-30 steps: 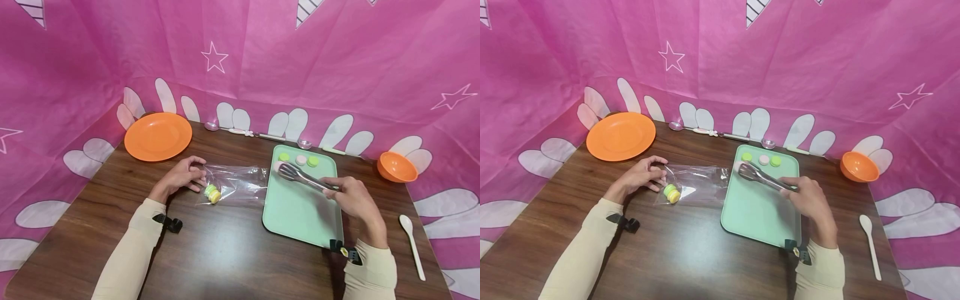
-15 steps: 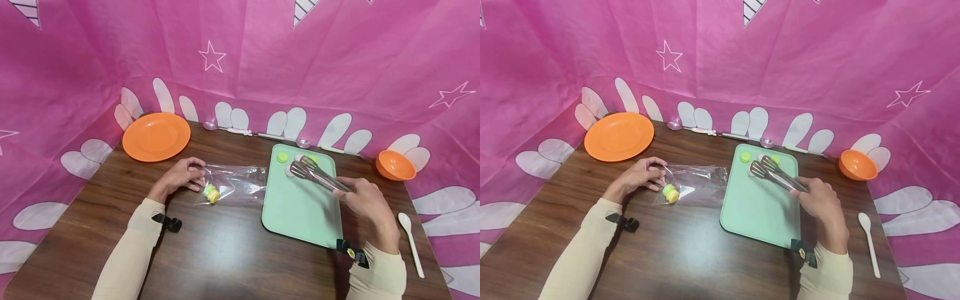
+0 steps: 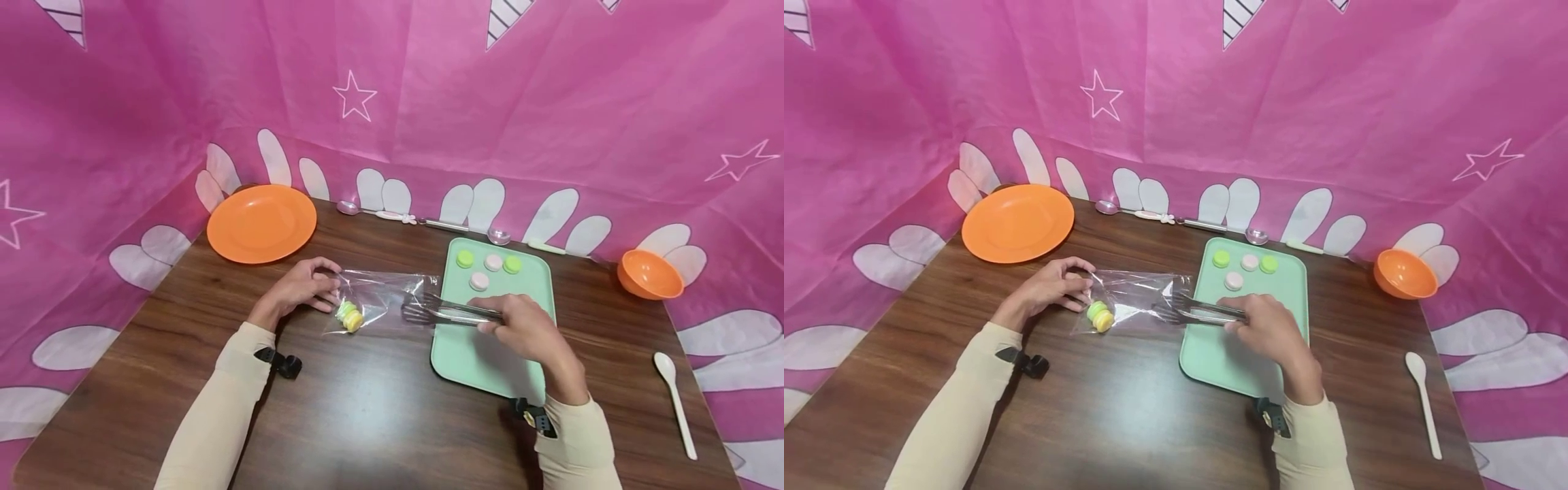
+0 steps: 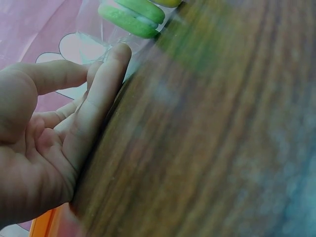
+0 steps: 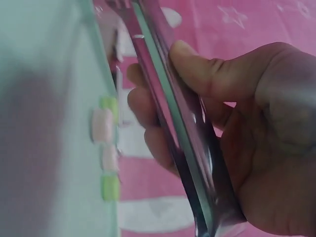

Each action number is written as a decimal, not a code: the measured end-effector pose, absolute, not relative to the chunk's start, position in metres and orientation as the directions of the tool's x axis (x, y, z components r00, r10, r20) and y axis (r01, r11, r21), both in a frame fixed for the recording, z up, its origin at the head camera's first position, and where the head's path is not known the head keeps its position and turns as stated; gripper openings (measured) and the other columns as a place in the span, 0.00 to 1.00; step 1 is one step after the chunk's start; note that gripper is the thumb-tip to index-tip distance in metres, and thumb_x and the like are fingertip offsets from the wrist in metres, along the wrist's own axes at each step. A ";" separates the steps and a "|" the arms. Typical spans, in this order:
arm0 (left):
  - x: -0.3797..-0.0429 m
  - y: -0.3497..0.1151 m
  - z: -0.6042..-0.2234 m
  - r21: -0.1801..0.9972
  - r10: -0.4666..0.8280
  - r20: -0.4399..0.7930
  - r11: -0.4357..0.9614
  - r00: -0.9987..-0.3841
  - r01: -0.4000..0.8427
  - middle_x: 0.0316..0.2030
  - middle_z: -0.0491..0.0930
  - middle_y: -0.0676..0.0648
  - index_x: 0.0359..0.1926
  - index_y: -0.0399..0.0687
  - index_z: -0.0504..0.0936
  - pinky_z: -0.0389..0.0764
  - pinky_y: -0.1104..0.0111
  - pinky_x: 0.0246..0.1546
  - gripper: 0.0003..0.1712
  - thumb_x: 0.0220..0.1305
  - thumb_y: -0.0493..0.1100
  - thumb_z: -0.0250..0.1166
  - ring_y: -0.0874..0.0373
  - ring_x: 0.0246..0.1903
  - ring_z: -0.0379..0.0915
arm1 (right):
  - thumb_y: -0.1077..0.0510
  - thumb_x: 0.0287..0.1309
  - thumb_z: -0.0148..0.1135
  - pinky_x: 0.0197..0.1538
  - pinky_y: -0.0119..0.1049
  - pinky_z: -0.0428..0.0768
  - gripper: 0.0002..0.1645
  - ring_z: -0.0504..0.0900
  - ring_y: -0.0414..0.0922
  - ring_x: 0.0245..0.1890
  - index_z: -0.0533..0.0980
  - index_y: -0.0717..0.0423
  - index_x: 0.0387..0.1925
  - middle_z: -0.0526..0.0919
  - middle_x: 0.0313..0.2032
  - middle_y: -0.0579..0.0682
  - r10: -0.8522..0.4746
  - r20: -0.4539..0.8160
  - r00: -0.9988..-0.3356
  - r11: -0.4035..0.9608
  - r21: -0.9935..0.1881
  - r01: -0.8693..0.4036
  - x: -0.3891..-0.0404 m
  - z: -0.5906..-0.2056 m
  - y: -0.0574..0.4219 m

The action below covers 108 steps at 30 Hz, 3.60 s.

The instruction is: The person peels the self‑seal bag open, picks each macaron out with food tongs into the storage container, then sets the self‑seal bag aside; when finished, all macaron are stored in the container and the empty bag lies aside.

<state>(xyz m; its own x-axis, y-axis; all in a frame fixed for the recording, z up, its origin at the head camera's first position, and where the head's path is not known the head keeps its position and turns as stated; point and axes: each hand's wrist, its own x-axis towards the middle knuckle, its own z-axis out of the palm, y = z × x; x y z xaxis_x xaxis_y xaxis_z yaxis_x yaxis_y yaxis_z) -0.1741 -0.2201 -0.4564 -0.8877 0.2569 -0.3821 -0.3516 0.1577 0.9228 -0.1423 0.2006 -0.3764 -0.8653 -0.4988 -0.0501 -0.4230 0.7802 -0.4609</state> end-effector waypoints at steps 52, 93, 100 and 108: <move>-0.175 -0.218 -0.457 0.925 0.259 -0.376 0.169 -0.890 -0.341 0.36 0.84 0.43 0.66 0.30 0.69 0.93 0.61 0.35 0.21 0.75 0.30 0.59 0.56 0.31 0.90 | 0.60 0.66 0.72 0.33 0.32 0.69 0.22 0.73 0.40 0.31 0.85 0.56 0.61 0.84 0.29 0.47 -0.323 -0.052 -0.945 0.848 -0.459 -0.265 -0.140 -0.359 0.283; -0.171 -0.223 -0.461 0.930 0.261 -0.363 0.155 -0.894 -0.332 0.35 0.83 0.42 0.65 0.27 0.68 0.92 0.62 0.35 0.22 0.74 0.29 0.58 0.57 0.29 0.89 | 0.63 0.61 0.73 0.35 0.32 0.69 0.21 0.72 0.40 0.33 0.89 0.48 0.55 0.85 0.30 0.42 -0.517 -0.098 -0.850 0.783 -0.457 -0.423 -0.139 -0.364 0.232; -0.172 -0.221 -0.458 0.928 0.262 -0.367 0.166 -0.893 -0.332 0.34 0.83 0.43 0.65 0.28 0.68 0.92 0.62 0.35 0.21 0.75 0.29 0.58 0.57 0.29 0.89 | 0.63 0.60 0.72 0.35 0.36 0.71 0.19 0.74 0.41 0.29 0.88 0.48 0.52 0.86 0.30 0.42 -0.555 -0.024 -0.831 0.751 -0.444 -0.489 -0.139 -0.384 0.182; -0.172 -0.221 -0.457 0.928 0.259 -0.364 0.177 -0.895 -0.327 0.35 0.83 0.43 0.65 0.28 0.68 0.92 0.61 0.35 0.21 0.75 0.29 0.58 0.57 0.30 0.89 | 0.60 0.62 0.73 0.46 0.51 0.85 0.25 0.88 0.50 0.42 0.85 0.54 0.62 0.93 0.48 0.54 -0.555 -0.005 -0.832 0.748 -0.439 -0.497 -0.128 -0.402 0.133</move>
<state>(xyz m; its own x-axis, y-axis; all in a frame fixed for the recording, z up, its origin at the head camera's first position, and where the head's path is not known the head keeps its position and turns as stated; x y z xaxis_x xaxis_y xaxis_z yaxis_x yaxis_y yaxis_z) -0.1719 -0.2214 -0.4566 -0.8947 0.2586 -0.3643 -0.3268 0.1772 0.9283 -0.1277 0.1331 -0.4023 -0.8319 -0.5550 -0.0046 -0.4969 0.7485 -0.4392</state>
